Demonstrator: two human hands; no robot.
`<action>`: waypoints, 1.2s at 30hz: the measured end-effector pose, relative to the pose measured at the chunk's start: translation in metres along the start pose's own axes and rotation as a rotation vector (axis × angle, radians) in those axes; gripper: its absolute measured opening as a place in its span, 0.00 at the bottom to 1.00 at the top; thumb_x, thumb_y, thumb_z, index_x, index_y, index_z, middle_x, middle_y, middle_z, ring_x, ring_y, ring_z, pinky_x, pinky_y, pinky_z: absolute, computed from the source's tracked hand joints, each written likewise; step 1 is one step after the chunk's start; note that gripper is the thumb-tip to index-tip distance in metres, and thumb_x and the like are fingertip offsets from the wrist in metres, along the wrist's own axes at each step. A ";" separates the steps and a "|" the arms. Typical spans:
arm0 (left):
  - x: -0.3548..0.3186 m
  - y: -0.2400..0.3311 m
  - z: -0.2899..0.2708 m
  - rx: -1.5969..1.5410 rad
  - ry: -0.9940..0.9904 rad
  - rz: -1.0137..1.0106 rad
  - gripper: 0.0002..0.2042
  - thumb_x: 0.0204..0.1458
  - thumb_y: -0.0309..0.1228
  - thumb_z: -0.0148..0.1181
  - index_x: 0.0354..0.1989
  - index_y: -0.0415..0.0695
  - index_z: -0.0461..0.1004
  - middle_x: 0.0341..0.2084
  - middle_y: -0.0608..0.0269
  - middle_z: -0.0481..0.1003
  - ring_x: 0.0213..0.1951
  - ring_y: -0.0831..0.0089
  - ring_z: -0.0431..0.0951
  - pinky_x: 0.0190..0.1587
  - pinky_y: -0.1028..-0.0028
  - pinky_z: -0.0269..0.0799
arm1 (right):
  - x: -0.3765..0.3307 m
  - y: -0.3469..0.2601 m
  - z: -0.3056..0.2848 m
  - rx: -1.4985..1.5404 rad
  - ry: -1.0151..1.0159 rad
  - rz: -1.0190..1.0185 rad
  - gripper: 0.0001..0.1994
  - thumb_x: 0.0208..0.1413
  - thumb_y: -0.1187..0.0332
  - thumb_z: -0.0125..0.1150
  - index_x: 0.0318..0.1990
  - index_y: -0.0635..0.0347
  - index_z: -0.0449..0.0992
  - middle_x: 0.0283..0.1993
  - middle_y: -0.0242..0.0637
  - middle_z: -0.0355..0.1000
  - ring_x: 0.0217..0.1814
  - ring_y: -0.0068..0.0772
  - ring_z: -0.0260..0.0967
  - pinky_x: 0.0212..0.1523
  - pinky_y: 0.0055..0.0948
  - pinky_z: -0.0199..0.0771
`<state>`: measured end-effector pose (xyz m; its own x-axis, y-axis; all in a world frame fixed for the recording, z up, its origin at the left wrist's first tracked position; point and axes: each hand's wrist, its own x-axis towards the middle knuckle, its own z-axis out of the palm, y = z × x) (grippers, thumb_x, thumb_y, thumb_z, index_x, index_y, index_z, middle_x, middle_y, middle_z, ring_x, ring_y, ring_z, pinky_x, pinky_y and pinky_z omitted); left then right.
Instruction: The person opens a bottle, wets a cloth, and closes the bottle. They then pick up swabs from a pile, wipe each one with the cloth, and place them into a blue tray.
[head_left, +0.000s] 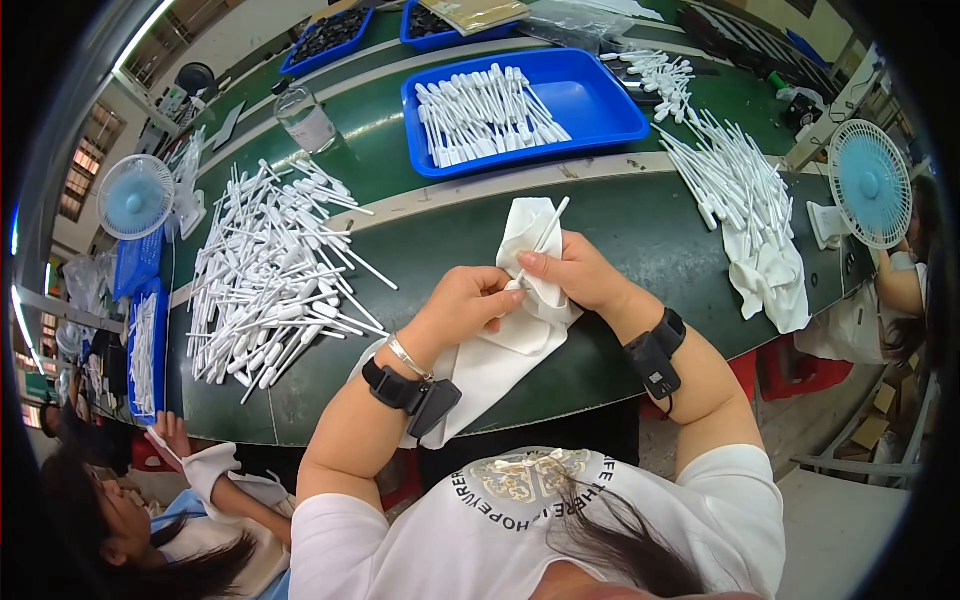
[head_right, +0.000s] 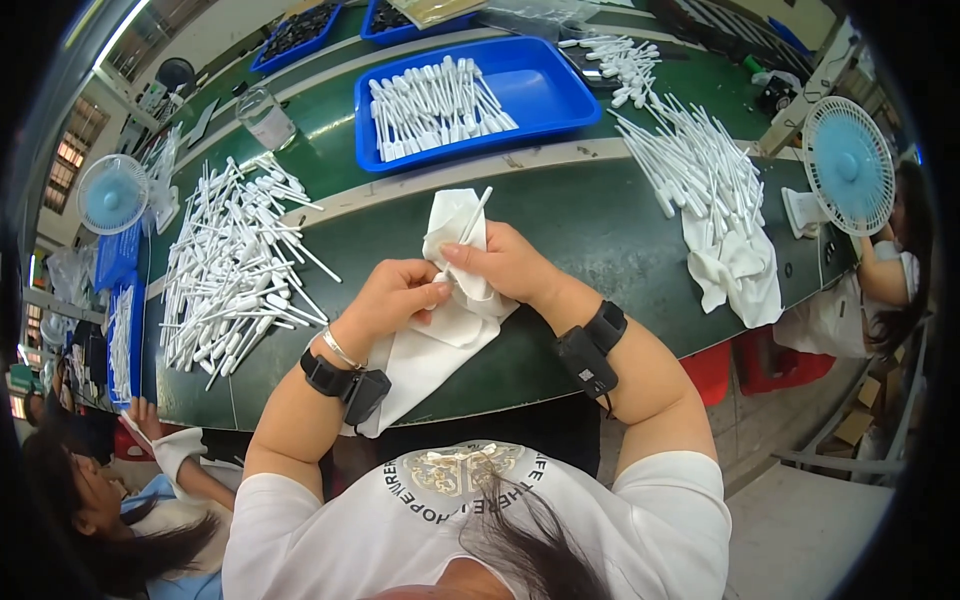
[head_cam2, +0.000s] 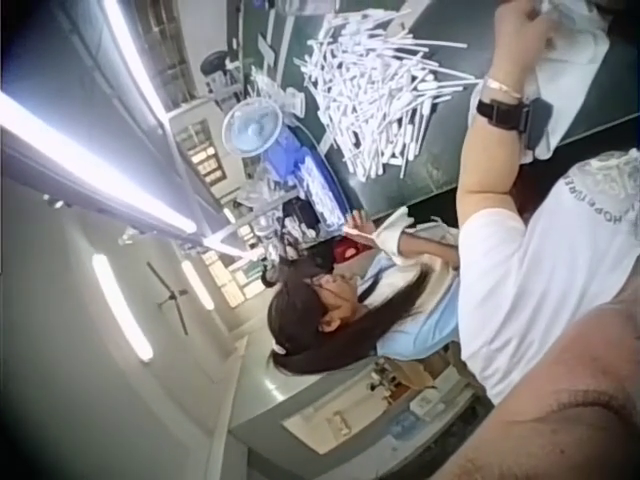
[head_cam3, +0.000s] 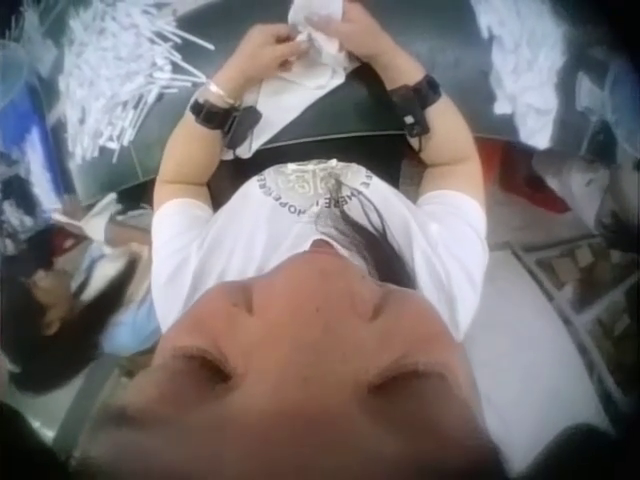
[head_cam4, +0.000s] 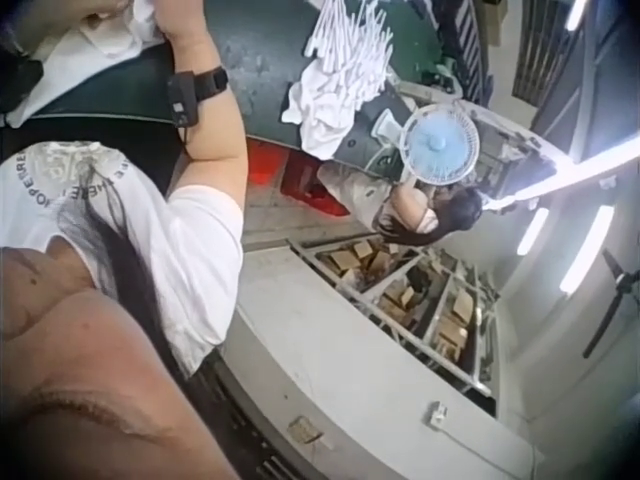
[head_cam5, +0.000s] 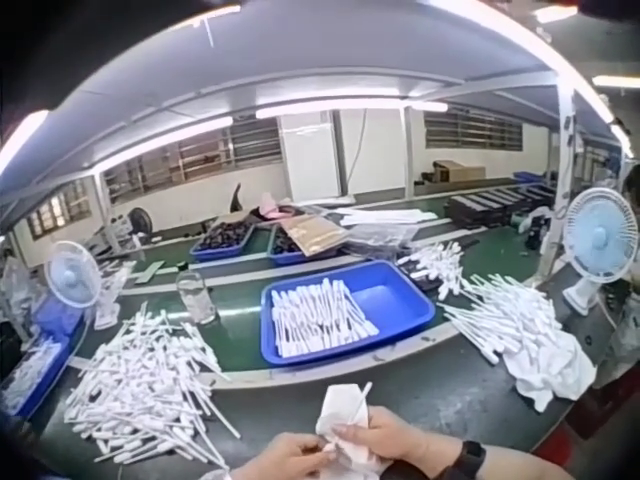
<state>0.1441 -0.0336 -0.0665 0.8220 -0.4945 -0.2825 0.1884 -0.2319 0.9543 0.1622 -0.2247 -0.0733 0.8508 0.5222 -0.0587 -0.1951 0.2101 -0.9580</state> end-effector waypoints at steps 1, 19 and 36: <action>-0.001 0.001 0.000 -0.017 0.007 0.014 0.11 0.48 0.35 0.58 0.27 0.38 0.73 0.18 0.69 0.70 0.18 0.84 0.68 0.21 0.83 0.64 | -0.001 -0.001 0.001 -0.003 0.002 -0.002 0.13 0.54 0.65 0.55 0.43 0.63 0.71 0.39 0.32 0.70 0.39 0.21 0.67 0.38 0.22 0.68; -0.001 0.001 0.004 -0.120 0.218 0.082 0.08 0.48 0.32 0.57 0.26 0.39 0.74 0.21 0.65 0.72 0.19 0.77 0.71 0.24 0.79 0.67 | -0.003 -0.008 0.003 0.214 -0.068 -0.062 0.16 0.52 0.67 0.55 0.46 0.65 0.67 0.41 0.34 0.69 0.42 0.22 0.66 0.42 0.23 0.67; -0.003 -0.004 0.013 0.391 0.134 0.235 0.06 0.48 0.26 0.49 0.30 0.38 0.71 0.20 0.58 0.71 0.19 0.64 0.71 0.23 0.68 0.64 | 0.007 0.007 -0.019 0.314 0.158 -0.113 0.12 0.53 0.72 0.51 0.45 0.65 0.67 0.39 0.36 0.70 0.40 0.25 0.68 0.42 0.25 0.69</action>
<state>0.1337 -0.0422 -0.0708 0.8848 -0.4653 -0.0238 -0.2062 -0.4369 0.8755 0.1762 -0.2355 -0.0855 0.9356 0.3523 -0.0236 -0.2151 0.5157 -0.8293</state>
